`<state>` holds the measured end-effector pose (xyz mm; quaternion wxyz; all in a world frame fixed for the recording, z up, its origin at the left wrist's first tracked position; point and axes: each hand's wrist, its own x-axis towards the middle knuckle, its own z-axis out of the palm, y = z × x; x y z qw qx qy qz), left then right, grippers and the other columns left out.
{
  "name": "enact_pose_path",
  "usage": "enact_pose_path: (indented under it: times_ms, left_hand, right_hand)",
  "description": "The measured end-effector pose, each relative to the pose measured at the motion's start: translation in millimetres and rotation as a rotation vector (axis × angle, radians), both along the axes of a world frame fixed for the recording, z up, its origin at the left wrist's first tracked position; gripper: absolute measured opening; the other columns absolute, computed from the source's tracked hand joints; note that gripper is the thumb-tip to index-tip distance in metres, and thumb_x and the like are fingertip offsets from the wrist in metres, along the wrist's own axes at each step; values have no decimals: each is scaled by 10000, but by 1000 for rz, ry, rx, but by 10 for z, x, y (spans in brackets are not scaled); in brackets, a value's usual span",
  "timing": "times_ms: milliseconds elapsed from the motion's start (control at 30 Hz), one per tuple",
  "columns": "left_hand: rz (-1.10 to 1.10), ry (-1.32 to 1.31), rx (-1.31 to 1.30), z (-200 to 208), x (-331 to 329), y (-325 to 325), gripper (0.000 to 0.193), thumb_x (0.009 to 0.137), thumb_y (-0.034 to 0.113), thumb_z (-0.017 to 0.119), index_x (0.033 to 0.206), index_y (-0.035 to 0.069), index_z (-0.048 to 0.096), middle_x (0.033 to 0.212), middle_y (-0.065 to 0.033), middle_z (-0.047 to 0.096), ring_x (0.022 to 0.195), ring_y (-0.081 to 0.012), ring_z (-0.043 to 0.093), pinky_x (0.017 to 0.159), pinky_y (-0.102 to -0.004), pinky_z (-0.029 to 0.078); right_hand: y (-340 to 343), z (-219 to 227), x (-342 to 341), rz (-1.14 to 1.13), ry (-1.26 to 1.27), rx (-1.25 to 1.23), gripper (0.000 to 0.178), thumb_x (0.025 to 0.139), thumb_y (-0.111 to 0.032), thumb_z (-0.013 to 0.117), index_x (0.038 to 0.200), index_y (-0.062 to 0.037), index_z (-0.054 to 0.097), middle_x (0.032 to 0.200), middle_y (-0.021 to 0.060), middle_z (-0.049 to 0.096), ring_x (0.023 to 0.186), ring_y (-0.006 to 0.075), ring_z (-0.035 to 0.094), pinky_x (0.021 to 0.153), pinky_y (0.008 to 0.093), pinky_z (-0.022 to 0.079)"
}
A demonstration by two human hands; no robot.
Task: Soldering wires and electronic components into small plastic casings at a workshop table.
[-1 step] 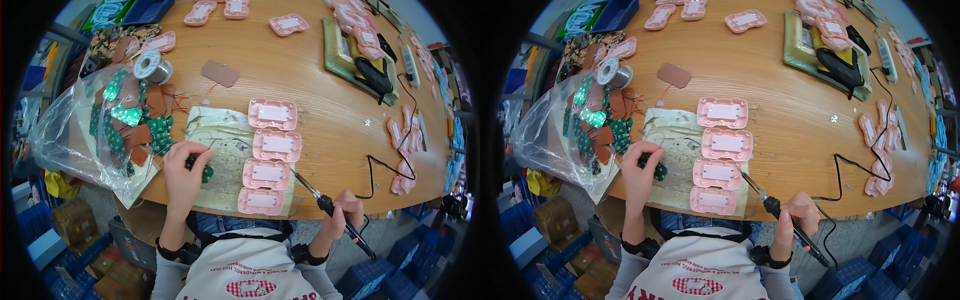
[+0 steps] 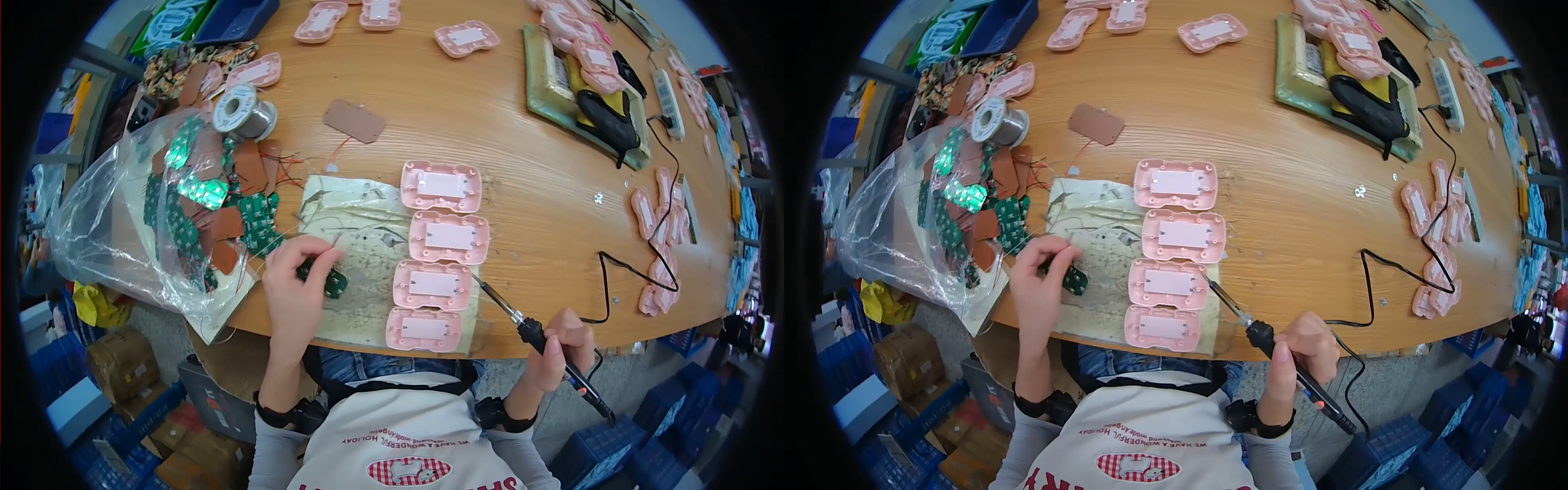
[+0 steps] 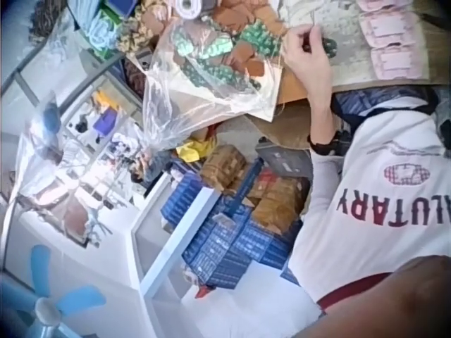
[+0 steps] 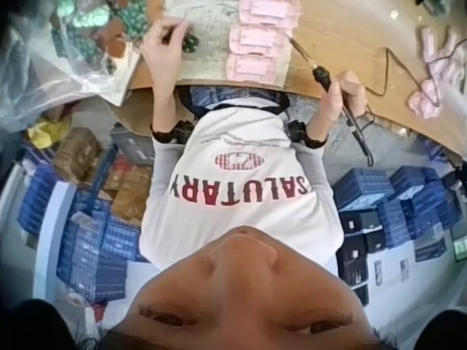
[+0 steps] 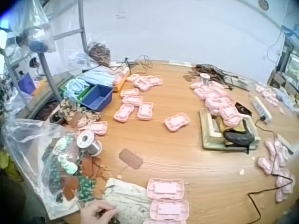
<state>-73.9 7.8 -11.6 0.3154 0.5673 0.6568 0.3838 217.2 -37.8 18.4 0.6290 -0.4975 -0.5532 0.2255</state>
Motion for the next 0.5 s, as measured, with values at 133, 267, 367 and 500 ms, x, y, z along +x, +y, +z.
enact_pose_path:
  times_ms: [133,267,367,500]
  left_hand:
    - [20,-396,-123,269,160,37,33,830,13,597,810,16,571,795,-44,616,706,-132,558,735,-249,400]
    - [-371,7,-165,397,247,255,52,817,84,629,822,51,589,683,-25,609,675,-168,551,773,-292,364]
    - [-437,23,-202,369,316,375,50,834,102,610,818,58,592,658,-20,604,655,-177,536,759,-292,360]
    - [-287,220,-88,254,294,490,55,839,90,610,830,40,588,702,-39,616,643,-180,534,746,-299,385]
  right_hand:
    - [66,-13,88,-22,56,14,150,744,-70,536,688,-24,405,590,61,421,530,118,322,509,280,232]
    - [221,77,131,-22,45,18,146,748,-71,536,690,-25,411,598,69,444,519,109,310,504,281,217]
    - [311,95,168,-6,26,30,145,745,-73,548,693,-22,423,594,67,447,515,106,319,501,280,223]
    - [399,101,179,-8,-34,6,148,745,-74,558,694,-19,430,586,63,446,516,105,324,499,279,225]
